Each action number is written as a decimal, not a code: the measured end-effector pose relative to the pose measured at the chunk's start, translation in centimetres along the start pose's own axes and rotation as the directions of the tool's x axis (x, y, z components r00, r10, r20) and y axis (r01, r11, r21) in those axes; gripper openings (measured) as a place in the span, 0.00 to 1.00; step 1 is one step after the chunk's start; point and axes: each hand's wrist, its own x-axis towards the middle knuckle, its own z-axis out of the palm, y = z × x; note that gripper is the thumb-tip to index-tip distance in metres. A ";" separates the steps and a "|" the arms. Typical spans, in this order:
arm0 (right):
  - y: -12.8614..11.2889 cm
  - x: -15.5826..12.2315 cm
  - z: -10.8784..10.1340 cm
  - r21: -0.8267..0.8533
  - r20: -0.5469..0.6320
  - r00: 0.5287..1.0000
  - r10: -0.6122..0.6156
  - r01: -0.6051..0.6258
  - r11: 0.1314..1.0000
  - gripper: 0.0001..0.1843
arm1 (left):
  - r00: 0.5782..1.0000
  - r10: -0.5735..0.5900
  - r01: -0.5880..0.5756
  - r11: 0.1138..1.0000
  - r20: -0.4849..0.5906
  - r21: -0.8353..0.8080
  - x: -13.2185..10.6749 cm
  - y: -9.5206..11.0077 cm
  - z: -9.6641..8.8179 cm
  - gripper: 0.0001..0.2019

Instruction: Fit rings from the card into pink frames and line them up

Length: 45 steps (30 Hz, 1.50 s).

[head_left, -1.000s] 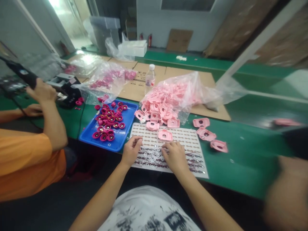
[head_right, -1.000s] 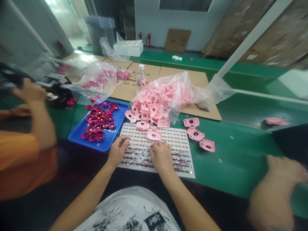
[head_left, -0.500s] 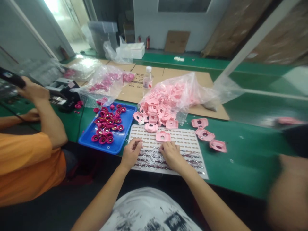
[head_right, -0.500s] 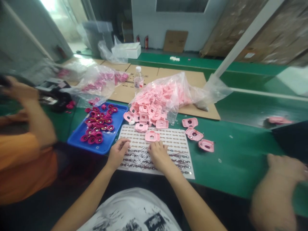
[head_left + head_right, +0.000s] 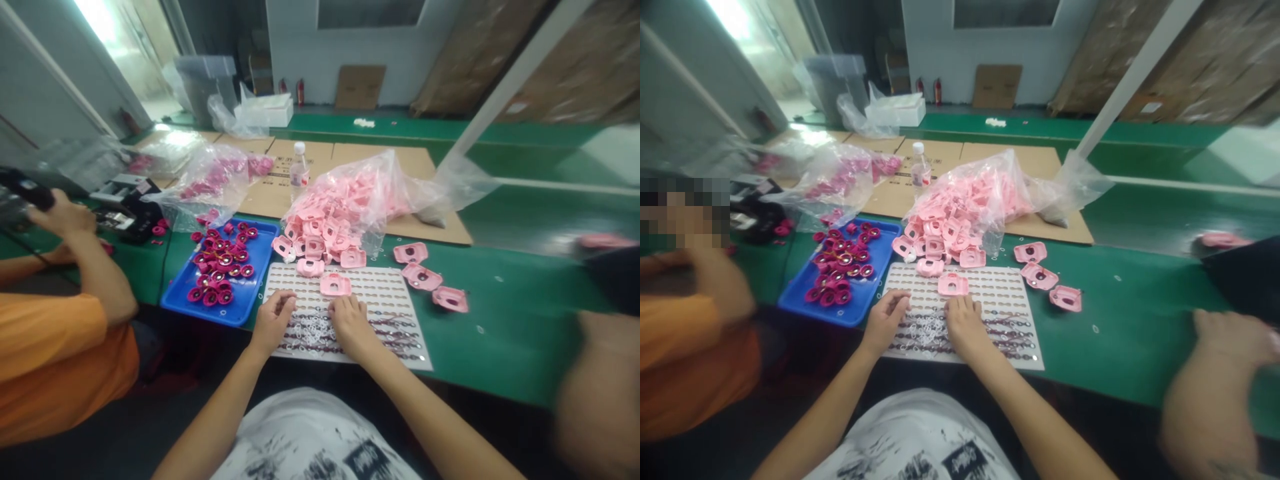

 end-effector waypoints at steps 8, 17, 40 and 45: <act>-1.1 -0.1 -0.6 0.092 0.008 0.999 -0.042 0.041 0.995 0.15 | 0.993 0.058 -0.065 0.996 0.105 0.067 0.6 2.0 0.8 0.10; -1.9 -0.2 -2.8 0.205 -0.085 0.996 0.033 -0.015 0.979 0.16 | 0.986 0.105 -0.118 0.988 0.128 0.097 1.1 2.5 1.2 0.11; -2.2 -0.7 -3.3 0.964 0.230 0.956 0.182 -0.250 0.095 0.11 | 0.959 0.092 -0.162 0.954 0.267 0.251 1.6 3.8 3.1 0.12; -0.9 -1.3 -3.5 0.984 0.176 0.917 0.358 -0.165 -0.064 0.12 | 0.963 0.146 -0.238 0.851 0.224 0.468 2.8 3.8 3.1 0.16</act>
